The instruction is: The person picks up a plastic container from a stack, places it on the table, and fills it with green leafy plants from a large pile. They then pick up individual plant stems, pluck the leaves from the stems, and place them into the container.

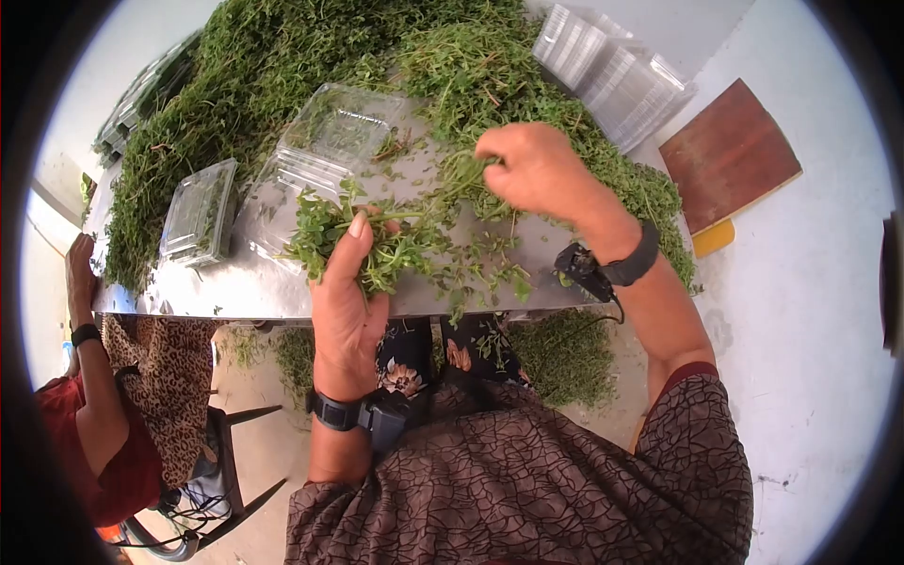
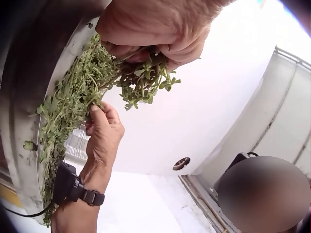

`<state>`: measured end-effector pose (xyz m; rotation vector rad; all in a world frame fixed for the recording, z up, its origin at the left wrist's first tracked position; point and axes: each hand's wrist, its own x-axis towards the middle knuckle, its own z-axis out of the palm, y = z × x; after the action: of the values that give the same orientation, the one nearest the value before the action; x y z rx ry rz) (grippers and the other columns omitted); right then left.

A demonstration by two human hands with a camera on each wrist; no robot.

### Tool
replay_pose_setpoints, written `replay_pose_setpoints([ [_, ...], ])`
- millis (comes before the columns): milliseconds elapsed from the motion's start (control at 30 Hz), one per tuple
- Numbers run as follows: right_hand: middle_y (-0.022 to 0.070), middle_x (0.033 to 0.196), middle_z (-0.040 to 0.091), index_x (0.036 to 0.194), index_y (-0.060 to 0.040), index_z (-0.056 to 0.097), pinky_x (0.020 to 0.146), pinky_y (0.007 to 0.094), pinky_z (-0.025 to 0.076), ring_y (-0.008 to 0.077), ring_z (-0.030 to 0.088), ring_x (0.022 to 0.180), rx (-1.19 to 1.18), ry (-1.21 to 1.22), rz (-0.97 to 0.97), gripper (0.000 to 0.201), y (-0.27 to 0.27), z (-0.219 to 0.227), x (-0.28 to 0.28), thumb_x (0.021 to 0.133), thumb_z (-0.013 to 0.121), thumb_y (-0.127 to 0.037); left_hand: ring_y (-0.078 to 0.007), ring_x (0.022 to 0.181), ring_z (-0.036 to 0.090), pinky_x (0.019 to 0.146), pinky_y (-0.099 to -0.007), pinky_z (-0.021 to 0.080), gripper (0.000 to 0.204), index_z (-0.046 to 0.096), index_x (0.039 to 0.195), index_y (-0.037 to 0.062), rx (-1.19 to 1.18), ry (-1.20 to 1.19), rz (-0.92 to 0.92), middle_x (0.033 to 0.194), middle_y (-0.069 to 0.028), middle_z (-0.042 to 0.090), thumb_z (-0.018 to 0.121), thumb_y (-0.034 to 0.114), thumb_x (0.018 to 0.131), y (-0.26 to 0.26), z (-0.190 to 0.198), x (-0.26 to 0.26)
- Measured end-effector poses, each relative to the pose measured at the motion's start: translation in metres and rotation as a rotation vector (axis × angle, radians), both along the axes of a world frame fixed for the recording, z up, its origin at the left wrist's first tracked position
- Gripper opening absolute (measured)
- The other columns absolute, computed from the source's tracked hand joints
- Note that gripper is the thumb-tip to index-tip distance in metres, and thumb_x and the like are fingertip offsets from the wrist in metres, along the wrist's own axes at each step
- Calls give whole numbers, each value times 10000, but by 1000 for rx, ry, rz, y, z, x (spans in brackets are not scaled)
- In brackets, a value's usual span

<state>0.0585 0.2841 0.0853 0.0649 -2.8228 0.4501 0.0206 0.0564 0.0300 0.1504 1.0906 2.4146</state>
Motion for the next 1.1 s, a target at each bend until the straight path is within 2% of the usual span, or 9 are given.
replay_pose_setpoints([
  [133,147,750,628,904,-20,630,633,384,476,274,609,673,-17,89,-139,173,14,7,6,745,591,-75,-163,841,601,732,-280,481,265,618,1068,-4,70,-12,-16,936,-97,650,621,173,871,-2,-7,-4],
  [167,147,741,614,1002,-17,615,660,388,478,279,608,696,-24,-94,-228,264,9,17,9,751,626,-99,-165,837,604,729,-283,486,264,618,1069,-5,80,-23,-24,934,-96,650,621,167,869,-2,-7,-4],
  [367,139,732,578,1179,-7,528,671,425,470,304,601,718,19,-134,-220,504,17,-2,16,730,685,-177,-163,819,612,690,-277,501,256,596,1090,13,75,-45,24,943,-91,642,599,159,880,-2,-9,-4],
  [500,152,753,585,1185,-12,515,674,439,469,320,602,733,52,-178,-218,528,10,-5,13,717,688,-186,-152,804,612,658,-263,503,268,568,1122,34,54,-33,7,957,-84,633,582,169,891,-1,-9,-4],
  [700,192,695,574,975,-10,617,641,458,476,378,598,696,263,-140,-189,304,11,-16,11,684,624,-100,-144,794,612,632,-255,499,275,564,1129,39,71,-41,-25,953,-77,634,583,177,892,-3,-8,-5],
  [800,210,660,574,917,-12,648,608,462,472,386,582,632,215,0,-187,254,20,-18,13,676,595,-72,-141,789,610,631,-256,494,273,568,1127,43,87,-29,1,959,-72,637,586,180,892,0,-11,-5],
  [867,211,649,573,985,-24,657,550,408,455,319,554,532,97,132,-223,307,22,-14,16,689,584,-61,-139,788,609,633,-258,493,272,574,1120,42,35,-30,34,959,-71,640,590,190,892,2,-8,-4],
  [1000,192,658,606,987,22,662,567,412,466,303,588,576,-164,84,-343,320,8,19,28,692,560,-48,-132,797,608,657,-257,495,274,592,1096,36,-73,20,73,961,-71,649,600,221,894,8,2,2],
  [1100,138,593,582,1036,31,652,489,338,417,178,509,473,-396,68,-402,341,6,27,31,719,556,-49,-161,818,625,682,-297,510,225,592,1035,8,-12,1,63,909,-79,643,658,116,849,17,9,4],
])
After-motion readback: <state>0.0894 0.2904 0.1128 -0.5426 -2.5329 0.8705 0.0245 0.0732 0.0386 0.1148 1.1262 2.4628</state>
